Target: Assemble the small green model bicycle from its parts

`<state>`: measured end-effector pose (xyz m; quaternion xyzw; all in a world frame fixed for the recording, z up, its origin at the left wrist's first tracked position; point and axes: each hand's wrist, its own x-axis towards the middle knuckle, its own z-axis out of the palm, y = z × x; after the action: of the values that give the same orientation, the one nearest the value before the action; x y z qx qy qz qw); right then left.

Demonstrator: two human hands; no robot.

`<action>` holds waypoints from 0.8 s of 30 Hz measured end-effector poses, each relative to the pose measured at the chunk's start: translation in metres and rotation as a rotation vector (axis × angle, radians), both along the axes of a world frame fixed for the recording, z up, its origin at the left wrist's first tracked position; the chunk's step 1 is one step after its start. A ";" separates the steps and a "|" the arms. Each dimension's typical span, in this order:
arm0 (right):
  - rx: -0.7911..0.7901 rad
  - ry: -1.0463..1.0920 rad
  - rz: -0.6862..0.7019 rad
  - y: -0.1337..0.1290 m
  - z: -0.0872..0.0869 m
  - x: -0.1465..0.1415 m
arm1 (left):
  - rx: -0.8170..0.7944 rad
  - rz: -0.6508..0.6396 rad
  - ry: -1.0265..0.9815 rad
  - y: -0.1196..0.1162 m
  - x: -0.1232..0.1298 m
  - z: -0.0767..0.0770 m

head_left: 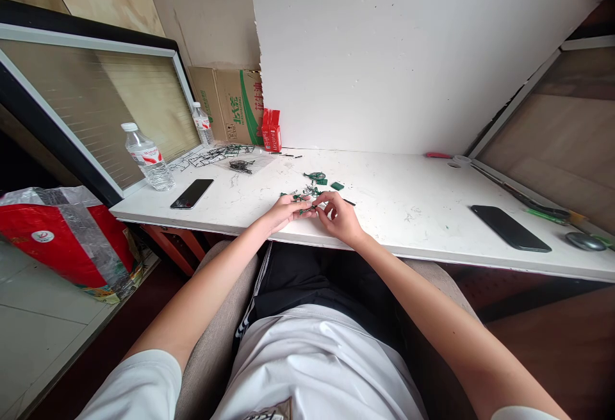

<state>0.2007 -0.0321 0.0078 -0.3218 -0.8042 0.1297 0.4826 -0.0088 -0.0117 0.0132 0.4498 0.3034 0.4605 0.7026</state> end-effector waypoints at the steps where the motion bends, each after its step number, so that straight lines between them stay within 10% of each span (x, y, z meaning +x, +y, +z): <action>1: 0.001 0.002 -0.001 0.000 0.000 0.000 | 0.001 -0.002 -0.001 0.000 0.000 0.000; 24: -0.009 -0.039 -0.026 0.002 -0.002 0.000 | -0.003 0.010 -0.036 0.001 0.001 0.000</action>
<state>0.2006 -0.0296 0.0062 -0.3368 -0.8085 0.1208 0.4671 -0.0073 -0.0110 0.0137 0.4388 0.2939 0.4715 0.7063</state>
